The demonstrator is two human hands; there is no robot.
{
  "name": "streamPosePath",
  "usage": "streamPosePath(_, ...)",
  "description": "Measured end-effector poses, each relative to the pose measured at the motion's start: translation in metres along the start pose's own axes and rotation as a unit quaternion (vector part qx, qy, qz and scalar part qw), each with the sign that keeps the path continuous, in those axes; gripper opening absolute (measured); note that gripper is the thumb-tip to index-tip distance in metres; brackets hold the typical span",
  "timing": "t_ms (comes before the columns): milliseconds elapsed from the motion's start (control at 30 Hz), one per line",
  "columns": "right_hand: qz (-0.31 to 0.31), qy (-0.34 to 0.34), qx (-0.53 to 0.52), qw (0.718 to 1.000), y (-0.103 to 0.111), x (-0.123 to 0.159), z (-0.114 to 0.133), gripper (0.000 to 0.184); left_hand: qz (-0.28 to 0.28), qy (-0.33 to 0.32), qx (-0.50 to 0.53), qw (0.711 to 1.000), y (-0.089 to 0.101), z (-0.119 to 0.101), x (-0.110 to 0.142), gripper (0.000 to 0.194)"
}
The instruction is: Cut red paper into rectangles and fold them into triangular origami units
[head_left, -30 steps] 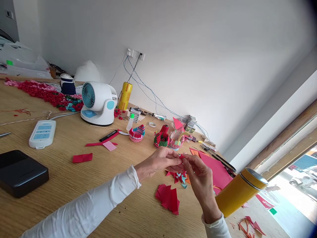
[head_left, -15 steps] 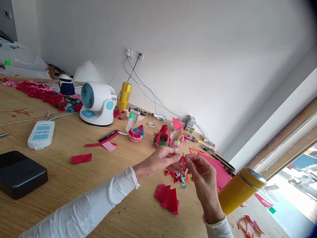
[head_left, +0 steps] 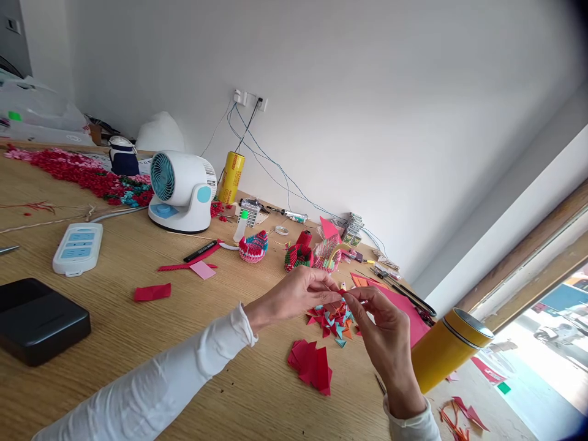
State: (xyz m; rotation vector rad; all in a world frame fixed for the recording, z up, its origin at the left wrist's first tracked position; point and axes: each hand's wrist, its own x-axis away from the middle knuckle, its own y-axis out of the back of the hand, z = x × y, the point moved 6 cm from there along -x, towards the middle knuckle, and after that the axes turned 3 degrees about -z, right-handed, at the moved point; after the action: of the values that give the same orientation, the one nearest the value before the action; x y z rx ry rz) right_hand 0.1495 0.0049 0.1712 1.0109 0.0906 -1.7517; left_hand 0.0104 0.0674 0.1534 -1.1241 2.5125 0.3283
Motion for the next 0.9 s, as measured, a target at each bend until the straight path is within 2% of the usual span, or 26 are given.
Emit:
streamPosePath(100,0.007,0.012,0.019,1.0,0.001,0.0,0.003,0.017,0.004,-0.025,-0.056,0.998,0.0,-0.01,0.003,0.033)
streamPosePath(167,0.034,0.026,0.058,0.997,0.001,0.0,0.008,0.016,0.003,-0.039,-0.141,0.989,-0.001,-0.018,0.005,0.031)
streamPosePath(267,0.086,0.047,0.12,0.988,0.001,0.0,0.015,0.017,-0.004,-0.051,-0.28,0.959,-0.001,-0.027,0.008,0.026)
streamPosePath(367,0.134,0.046,0.148,0.979,-0.003,0.006,0.014,0.021,-0.006,-0.053,-0.344,0.938,-0.003,-0.027,0.011,0.019)
streamPosePath(533,0.161,0.015,0.125,0.979,-0.016,0.033,-0.015,0.026,0.055,-0.003,-0.321,0.946,-0.013,0.008,0.018,0.012)
streamPosePath(667,0.157,0.014,0.128,0.979,-0.026,0.053,-0.037,0.03,0.064,0.004,-0.37,0.927,-0.017,0.034,0.022,0.01)
streamPosePath(767,0.191,0.025,0.129,0.973,-0.032,0.057,-0.038,0.032,0.07,-0.003,-0.378,0.923,-0.016,0.038,0.023,0.007)
streamPosePath(900,0.236,0.044,0.135,0.961,-0.038,0.054,-0.033,0.031,0.084,0.001,-0.298,0.951,-0.007,0.037,0.027,0.008)
